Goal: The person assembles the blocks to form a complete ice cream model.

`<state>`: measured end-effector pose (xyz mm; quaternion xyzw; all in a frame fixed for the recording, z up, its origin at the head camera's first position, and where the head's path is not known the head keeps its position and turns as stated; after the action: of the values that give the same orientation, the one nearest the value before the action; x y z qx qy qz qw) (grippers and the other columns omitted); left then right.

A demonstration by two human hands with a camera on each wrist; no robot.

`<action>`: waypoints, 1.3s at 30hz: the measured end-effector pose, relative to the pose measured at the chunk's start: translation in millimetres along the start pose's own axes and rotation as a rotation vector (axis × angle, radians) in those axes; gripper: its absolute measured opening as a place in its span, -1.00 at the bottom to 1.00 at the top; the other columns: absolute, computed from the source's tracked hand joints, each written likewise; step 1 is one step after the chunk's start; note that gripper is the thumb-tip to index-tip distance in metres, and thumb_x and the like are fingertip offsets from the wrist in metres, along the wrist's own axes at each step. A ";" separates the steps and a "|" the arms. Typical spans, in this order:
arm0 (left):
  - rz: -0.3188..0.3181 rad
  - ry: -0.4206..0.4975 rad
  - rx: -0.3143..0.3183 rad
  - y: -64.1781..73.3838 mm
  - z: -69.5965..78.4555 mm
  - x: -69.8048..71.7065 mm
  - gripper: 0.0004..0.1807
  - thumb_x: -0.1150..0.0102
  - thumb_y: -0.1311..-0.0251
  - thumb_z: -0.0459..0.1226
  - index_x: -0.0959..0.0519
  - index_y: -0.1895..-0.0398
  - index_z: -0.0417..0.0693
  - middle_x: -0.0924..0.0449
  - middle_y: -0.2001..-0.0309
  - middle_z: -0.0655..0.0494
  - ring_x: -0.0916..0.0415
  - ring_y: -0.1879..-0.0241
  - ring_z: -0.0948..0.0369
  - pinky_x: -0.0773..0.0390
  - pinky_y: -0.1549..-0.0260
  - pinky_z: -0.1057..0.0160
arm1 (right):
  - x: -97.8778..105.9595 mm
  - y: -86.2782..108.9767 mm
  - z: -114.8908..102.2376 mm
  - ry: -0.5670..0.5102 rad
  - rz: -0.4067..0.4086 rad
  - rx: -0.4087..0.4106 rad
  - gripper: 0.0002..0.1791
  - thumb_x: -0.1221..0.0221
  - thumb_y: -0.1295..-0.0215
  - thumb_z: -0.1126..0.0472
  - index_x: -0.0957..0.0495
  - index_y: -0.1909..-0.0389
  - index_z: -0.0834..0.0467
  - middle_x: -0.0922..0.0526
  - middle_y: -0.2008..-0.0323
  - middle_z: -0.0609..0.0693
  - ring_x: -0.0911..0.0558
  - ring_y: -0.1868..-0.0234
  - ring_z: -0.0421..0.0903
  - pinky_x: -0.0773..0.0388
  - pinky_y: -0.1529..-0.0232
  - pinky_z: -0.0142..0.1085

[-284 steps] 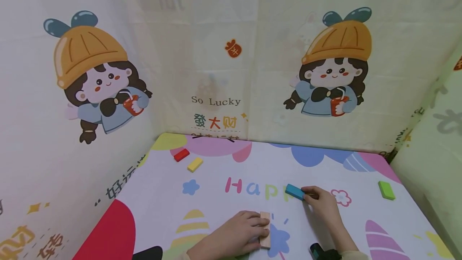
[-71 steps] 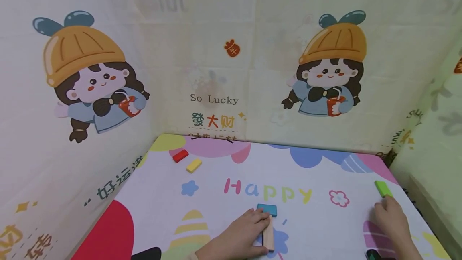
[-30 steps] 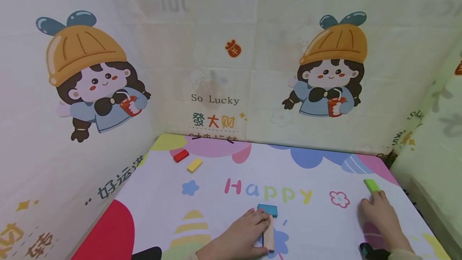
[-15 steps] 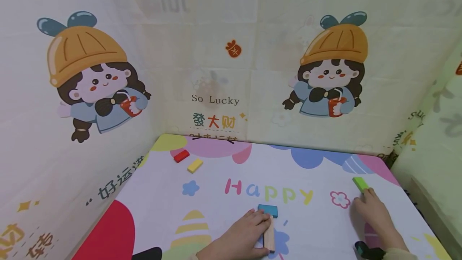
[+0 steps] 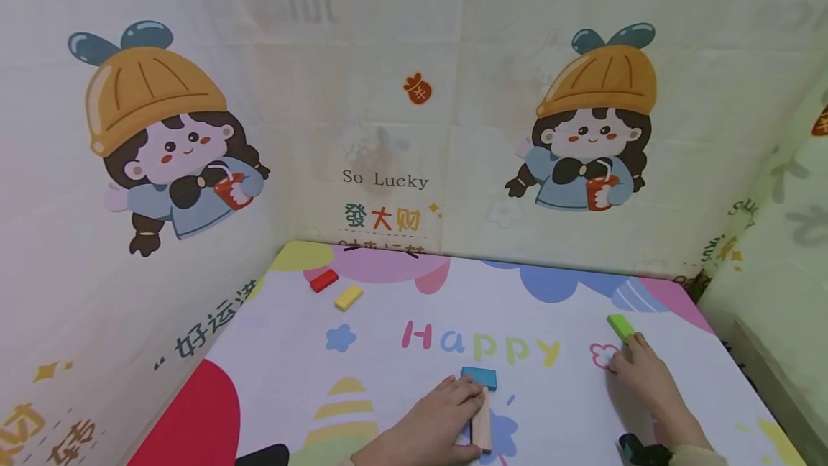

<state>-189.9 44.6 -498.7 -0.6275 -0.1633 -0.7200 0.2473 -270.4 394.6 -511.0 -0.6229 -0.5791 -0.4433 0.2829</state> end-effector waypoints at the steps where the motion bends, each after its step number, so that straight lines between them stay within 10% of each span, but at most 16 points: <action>1: 0.001 0.000 -0.001 0.1 -0.1 -0.2 -0.22 -0.15 -0.37 0.24 -0.42 -0.48 -0.03 -0.39 -0.48 0.19 -0.26 -0.53 0.16 -0.30 -0.51 0.11 | -0.7 0.1 -1.7 -0.002 -0.002 -0.002 -0.23 0.15 -0.47 0.17 0.05 -0.41 0.72 0.14 -0.43 0.71 0.05 -0.44 0.67 0.01 -0.45 0.42; 28: 0.014 -0.001 0.001 1.8 -0.8 0.8 -0.22 -0.16 -0.36 0.24 -0.43 -0.48 -0.02 -0.39 -0.48 0.19 -0.26 -0.52 0.17 -0.30 -0.51 0.10 | -18.6 2.1 -45.0 -0.017 0.065 0.136 -0.31 0.05 -0.52 0.19 -0.11 -0.44 0.62 -0.01 -0.48 0.60 -0.12 -0.46 0.59 -0.13 -0.43 0.37; 39: 0.002 -0.010 0.002 0.9 -1.7 -0.8 -0.20 -0.17 -0.35 0.24 -0.42 -0.49 -0.02 -0.38 -0.48 0.21 -0.26 -0.52 0.18 -0.30 -0.51 0.10 | -12.0 8.7 -61.0 -0.044 0.161 0.236 -0.47 -0.27 -0.38 0.21 -0.49 -0.24 0.46 -0.59 -0.16 0.47 -0.66 -0.06 0.37 -0.59 -0.03 0.25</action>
<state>-190.7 43.0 -499.9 -0.6309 -0.1647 -0.7165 0.2480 -274.8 334.6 -492.9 -0.6394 -0.5815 -0.3343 0.3758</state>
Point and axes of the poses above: each hand's wrist, its own y-axis away from the middle knuckle, its own x-axis out of the back of the hand, z = x × y, the point moved 9 cm from there along -y, towards the middle knuckle
